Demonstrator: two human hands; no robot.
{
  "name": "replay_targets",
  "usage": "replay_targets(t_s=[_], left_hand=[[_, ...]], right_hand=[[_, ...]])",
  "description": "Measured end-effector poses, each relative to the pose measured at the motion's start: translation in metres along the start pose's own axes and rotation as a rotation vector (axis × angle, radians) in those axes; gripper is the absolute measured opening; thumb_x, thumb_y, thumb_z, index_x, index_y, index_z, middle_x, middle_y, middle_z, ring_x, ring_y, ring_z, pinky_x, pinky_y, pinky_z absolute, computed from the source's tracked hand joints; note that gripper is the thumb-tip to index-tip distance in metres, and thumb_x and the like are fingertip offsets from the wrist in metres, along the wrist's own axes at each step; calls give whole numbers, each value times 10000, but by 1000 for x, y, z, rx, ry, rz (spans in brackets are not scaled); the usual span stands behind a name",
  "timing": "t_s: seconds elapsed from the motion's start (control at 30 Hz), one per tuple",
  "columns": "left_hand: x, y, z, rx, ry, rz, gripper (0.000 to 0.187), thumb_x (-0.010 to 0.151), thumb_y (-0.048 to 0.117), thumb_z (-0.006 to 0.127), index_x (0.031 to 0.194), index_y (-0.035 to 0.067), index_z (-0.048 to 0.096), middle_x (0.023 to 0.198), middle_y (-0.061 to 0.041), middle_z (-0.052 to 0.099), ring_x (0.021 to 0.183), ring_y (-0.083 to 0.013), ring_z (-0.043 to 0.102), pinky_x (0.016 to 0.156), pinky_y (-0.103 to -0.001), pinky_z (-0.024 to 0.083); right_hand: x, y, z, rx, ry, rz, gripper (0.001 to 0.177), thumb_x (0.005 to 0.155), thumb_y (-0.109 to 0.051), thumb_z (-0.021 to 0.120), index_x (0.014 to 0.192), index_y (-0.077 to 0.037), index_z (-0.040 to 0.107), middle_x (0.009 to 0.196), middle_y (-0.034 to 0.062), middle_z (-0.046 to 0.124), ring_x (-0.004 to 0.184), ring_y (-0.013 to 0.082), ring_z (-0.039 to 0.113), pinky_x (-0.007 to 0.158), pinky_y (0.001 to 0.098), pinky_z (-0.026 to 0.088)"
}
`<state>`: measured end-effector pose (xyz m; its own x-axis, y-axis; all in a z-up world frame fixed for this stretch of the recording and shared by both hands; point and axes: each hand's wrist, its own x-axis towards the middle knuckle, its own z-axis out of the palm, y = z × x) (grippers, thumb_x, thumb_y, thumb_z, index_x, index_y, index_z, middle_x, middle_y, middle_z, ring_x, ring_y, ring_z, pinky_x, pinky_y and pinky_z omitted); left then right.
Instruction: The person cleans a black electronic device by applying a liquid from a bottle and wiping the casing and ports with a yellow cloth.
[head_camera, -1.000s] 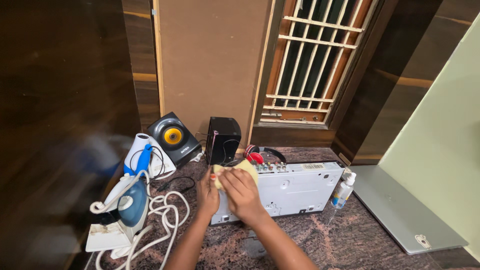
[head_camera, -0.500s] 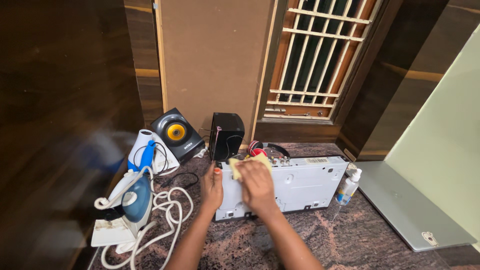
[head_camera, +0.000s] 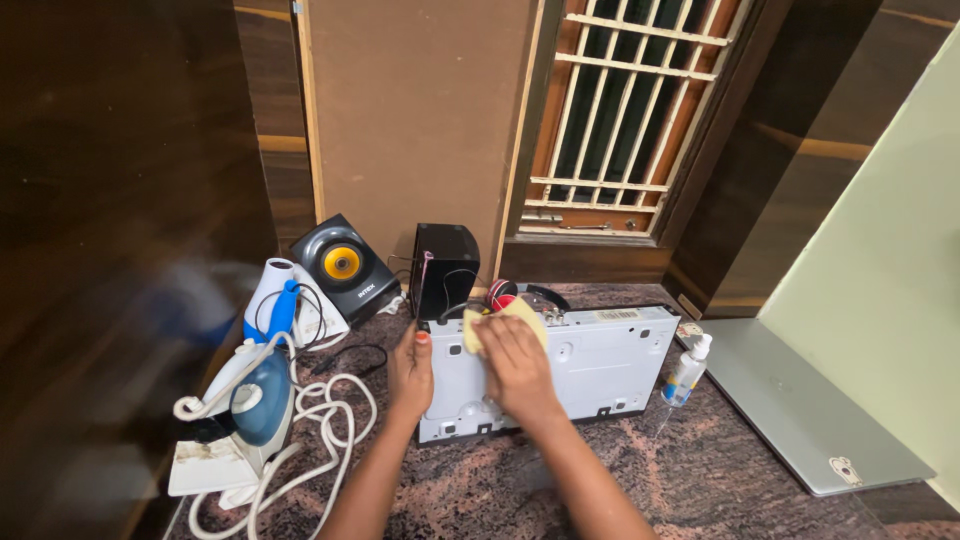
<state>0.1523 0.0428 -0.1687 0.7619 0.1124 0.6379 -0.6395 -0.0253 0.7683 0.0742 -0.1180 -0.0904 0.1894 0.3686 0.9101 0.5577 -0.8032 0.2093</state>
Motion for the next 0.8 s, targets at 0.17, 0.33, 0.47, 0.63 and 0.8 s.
replay_targets(t_s=[0.17, 0.33, 0.47, 0.63, 0.8], left_hand=[[1, 3, 2, 47, 18, -51, 796, 979, 698, 359, 1318, 33, 635, 1020, -180, 764, 974, -294, 737, 846, -391, 539], [2, -12, 3, 130, 33, -152, 783, 974, 693, 343, 1250, 32, 659, 957, -225, 755, 915, -359, 746, 826, -415, 542], [5, -17, -1, 156, 95, -56, 732, 1054, 640, 361, 1246, -18, 617, 1060, -253, 716, 999, -399, 700, 842, -443, 527], [4, -2, -5, 123, 52, -194, 647, 1026, 579, 342, 1090, 15, 652, 922, -231, 738, 862, -395, 730, 751, -464, 530], [3, -9, -4, 157, 61, -155, 652, 1050, 577, 313, 1032, 5, 627, 872, -233, 701, 810, -399, 696, 712, -472, 506]], right_hand=[[-33, 24, 3, -54, 40, 40, 421, 923, 42, 632, 1342, 3, 628, 1337, 177, 652, 1342, 331, 575, 1199, 497, 416], [-40, -4, 46, -71, 115, 117, 446, 942, 77, 602, 1387, 83, 571, 1450, 265, 574, 1417, 393, 500, 1226, 542, 366], [-45, -25, 42, 74, -47, 10, 446, 930, 68, 610, 1373, 96, 579, 1447, 255, 571, 1424, 381, 507, 1218, 516, 382], [-61, -27, 28, 179, -161, -141, 460, 924, 69, 607, 1384, 63, 604, 1436, 215, 604, 1419, 355, 536, 1234, 487, 406], [-38, -20, 24, 213, -257, -153, 461, 944, -37, 611, 1400, 38, 601, 1448, 193, 602, 1428, 331, 519, 1230, 511, 363]])
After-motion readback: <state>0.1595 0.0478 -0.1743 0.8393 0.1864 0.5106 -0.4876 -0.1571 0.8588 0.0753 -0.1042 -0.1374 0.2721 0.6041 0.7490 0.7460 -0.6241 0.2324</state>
